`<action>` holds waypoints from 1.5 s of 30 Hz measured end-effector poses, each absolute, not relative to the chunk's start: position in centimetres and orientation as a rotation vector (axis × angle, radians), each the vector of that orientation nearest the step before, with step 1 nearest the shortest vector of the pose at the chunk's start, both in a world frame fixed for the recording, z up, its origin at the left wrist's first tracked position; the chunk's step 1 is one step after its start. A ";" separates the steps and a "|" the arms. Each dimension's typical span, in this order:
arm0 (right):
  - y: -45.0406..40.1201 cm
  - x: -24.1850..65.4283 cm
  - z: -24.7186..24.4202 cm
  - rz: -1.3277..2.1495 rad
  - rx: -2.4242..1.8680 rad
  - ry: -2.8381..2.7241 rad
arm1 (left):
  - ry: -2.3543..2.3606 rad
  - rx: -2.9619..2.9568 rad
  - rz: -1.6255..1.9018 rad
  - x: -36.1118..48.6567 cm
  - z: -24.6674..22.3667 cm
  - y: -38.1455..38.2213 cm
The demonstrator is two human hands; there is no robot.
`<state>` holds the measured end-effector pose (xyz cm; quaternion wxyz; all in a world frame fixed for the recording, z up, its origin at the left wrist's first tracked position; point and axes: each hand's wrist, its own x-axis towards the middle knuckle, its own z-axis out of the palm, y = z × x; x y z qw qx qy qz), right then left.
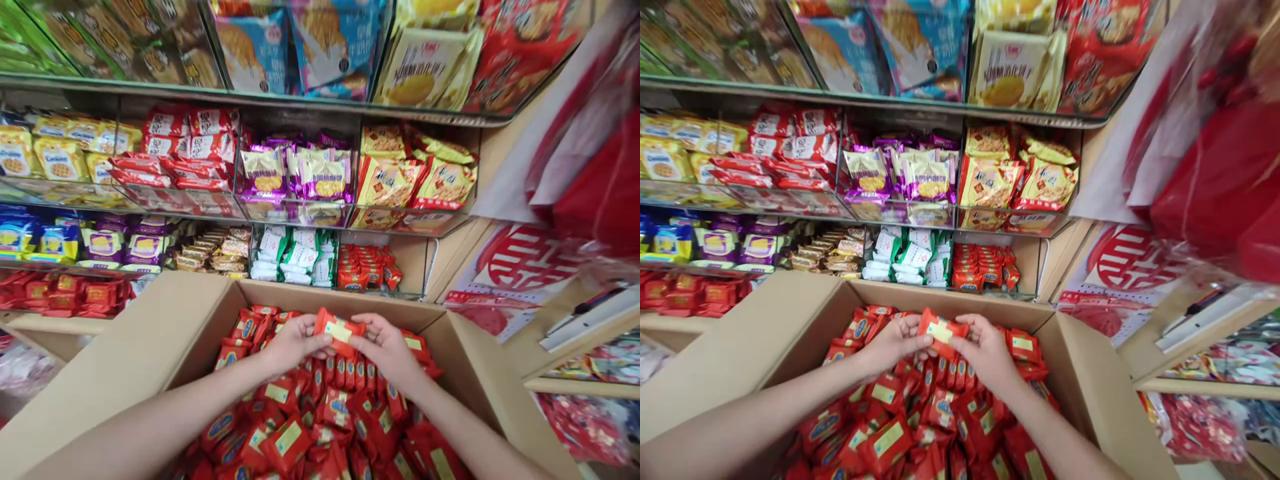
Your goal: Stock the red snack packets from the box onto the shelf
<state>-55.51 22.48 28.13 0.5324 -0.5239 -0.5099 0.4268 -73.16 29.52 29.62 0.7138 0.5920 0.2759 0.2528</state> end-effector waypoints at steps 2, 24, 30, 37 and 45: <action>22.5 -55.2 28.2 1.047 -1.211 -1.166 | 0.592 1.251 0.538 -73.2 29.7 29.5; 21.0 -56.0 28.2 0.673 -1.251 -1.343 | 0.506 0.857 0.641 -73.1 30.7 28.5; 21.3 -56.8 28.5 1.054 -1.148 -1.108 | 0.539 0.940 0.736 -72.6 30.7 27.7; 21.3 -57.5 27.9 0.974 -1.210 -1.037 | 0.676 1.054 0.704 -72.3 29.9 27.6; 23.7 -52.8 32.0 0.185 -1.621 -1.423 | 0.713 1.203 0.636 -72.6 29.9 27.5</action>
